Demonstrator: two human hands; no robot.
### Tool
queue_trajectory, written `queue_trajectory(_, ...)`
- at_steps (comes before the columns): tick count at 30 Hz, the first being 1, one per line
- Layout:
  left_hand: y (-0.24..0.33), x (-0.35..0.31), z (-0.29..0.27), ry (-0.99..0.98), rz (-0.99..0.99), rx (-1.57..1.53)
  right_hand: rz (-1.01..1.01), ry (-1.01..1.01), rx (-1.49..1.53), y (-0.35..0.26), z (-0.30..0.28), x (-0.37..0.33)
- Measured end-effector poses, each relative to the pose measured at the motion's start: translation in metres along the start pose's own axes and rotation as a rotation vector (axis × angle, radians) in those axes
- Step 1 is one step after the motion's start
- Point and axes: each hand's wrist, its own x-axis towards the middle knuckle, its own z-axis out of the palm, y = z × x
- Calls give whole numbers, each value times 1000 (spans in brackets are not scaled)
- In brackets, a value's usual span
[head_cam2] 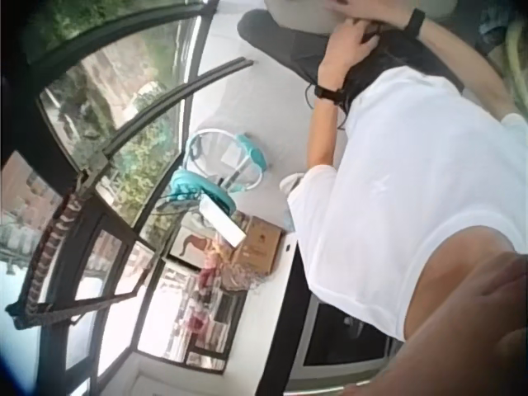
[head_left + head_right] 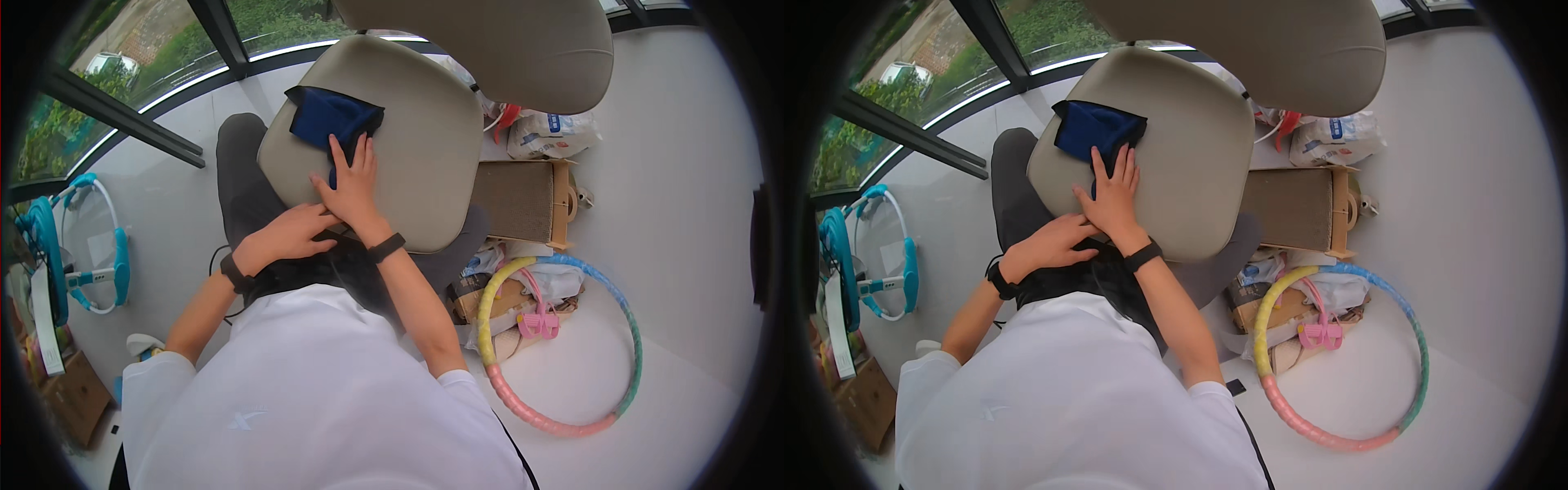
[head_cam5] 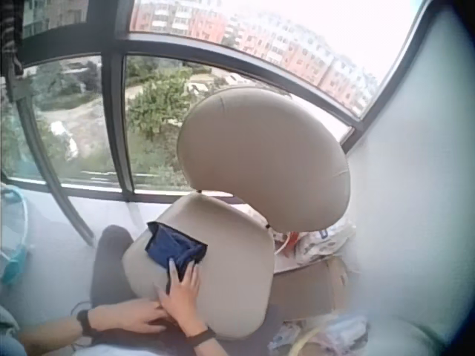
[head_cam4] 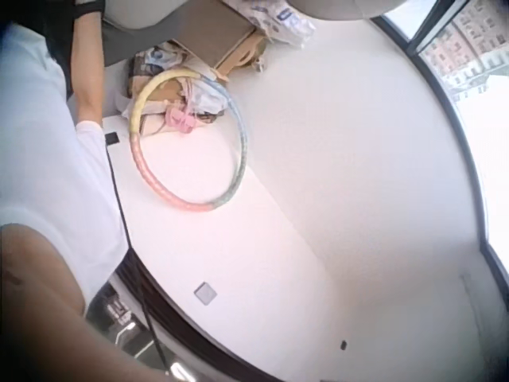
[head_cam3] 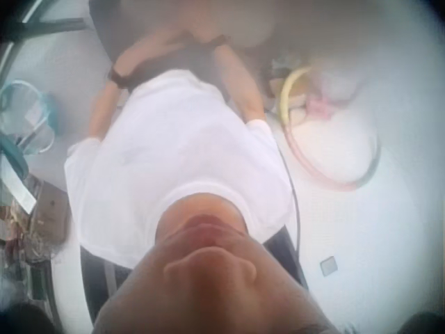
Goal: The person sits on the floor and assembles a blue and black cushion by hand. They manipulate the fabric, tucking and folding the edges to fit the cushion cover onto the foam insert, and then smooth the surface.
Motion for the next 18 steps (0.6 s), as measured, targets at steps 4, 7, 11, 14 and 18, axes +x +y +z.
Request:
queue_trajectory(4,-20,-66,-11,169,-123,38,-166,-2,-264,-43,30,9)
queue_trajectory(7,-31,-86,-13,392,-253,-185,-268,137,-220,-39,41,10)
queue_trajectory(11,-24,-60,-28,558,-307,-143,-241,135,-132,-5,12,5)
queue_trajectory(14,-13,-9,-40,526,-241,69,-152,152,-40,32,-23,-12)
queue_trajectory(18,5,66,-23,433,-106,507,210,181,147,75,-74,-54)
